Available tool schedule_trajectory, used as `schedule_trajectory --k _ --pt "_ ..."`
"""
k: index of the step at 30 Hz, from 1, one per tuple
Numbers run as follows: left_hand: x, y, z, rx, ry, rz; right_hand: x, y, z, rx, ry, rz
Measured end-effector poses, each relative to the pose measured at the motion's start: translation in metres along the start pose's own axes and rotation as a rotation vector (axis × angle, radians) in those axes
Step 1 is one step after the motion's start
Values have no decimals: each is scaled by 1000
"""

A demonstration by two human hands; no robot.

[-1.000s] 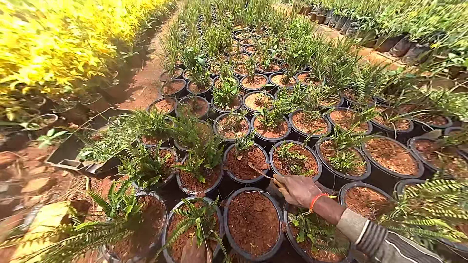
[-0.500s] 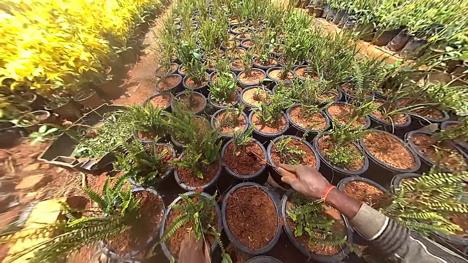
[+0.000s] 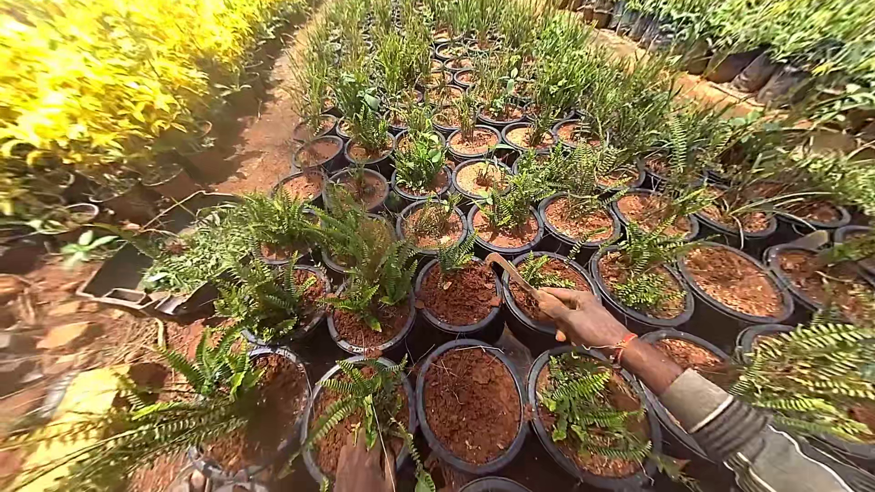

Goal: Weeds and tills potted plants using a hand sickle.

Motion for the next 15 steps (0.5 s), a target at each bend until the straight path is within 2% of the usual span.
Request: schedule_trajectory --k 4,7,12,15 --pt "-1 -4 5 -40 28 5 18 -26 -12 -61 -77 67" --pt "-2 -3 0 -66 40 -2 4 -29 -13 -50 -106 -5" --pt "0 0 3 -40 15 11 -10 -44 31 64 20 111" --pt "-1 1 2 -16 11 9 -3 -62 55 66 9 180"
Point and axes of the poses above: each hand's wrist, its own z-axis away from the middle knuckle, its own y-axis out of the back of the hand, x = y × z, the point moved 10 cm from there along -z, towards the middle knuckle, and after that the axes turned 12 degrees about -x, right-handed, at the moved point
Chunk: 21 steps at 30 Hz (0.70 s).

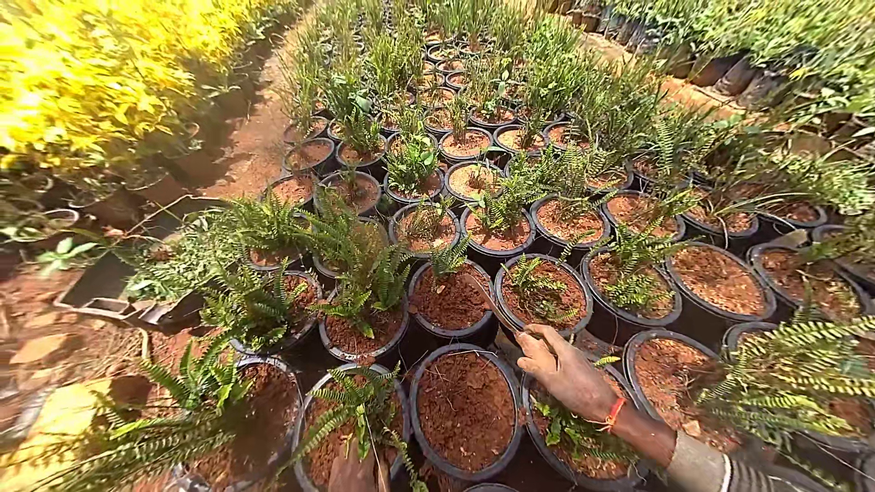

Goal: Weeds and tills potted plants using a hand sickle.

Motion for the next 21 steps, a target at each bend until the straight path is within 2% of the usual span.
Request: schedule_trajectory --k 3,7,13,14,17,18,21 --pt "0 0 1 17 -6 10 11 -16 18 -10 14 84" --pt "2 0 -1 27 -16 4 36 -35 18 -226 -114 65" --pt "1 0 -2 61 -31 5 17 0 46 130 76 31" --pt "3 2 -2 70 -43 7 20 -4 44 109 78 57" --pt "3 2 -4 48 -36 3 46 -30 32 -181 -95 50" --pt "3 3 -4 63 -37 1 45 -26 35 -163 -111 40" --pt "3 2 -1 110 -45 -8 26 -1 50 44 -24 25"
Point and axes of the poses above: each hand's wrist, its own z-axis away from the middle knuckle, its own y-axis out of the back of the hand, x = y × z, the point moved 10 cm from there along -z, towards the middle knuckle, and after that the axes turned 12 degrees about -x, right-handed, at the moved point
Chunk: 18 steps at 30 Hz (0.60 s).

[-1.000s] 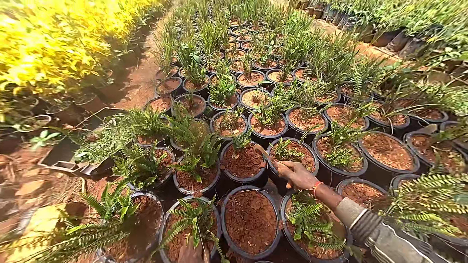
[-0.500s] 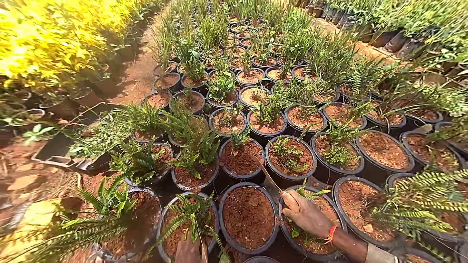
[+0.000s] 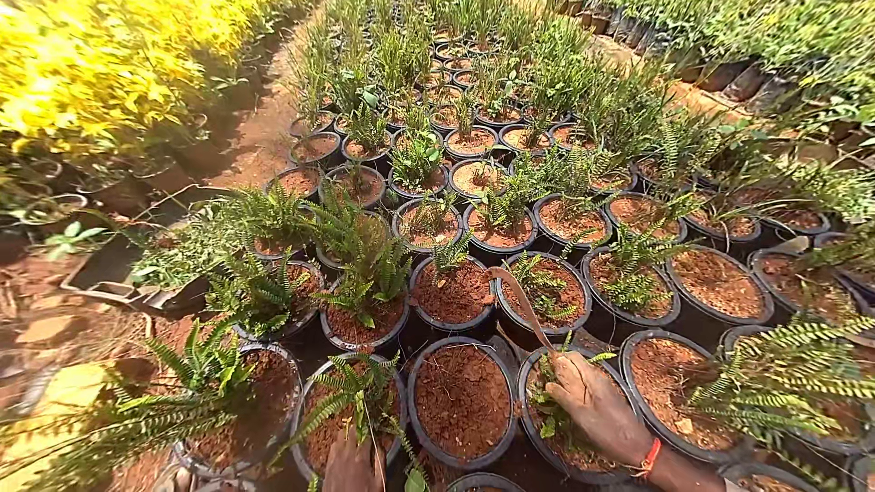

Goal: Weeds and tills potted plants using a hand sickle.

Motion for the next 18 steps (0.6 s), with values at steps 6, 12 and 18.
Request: schedule_trajectory --k 6,12,18 --pt "-1 1 1 4 2 1 11 -16 -15 -205 -115 2" --pt "1 0 1 -7 -1 8 -2 -8 -13 -155 -91 -44" --pt "-1 0 -2 -24 13 14 6 -13 -10 -150 -91 -171"
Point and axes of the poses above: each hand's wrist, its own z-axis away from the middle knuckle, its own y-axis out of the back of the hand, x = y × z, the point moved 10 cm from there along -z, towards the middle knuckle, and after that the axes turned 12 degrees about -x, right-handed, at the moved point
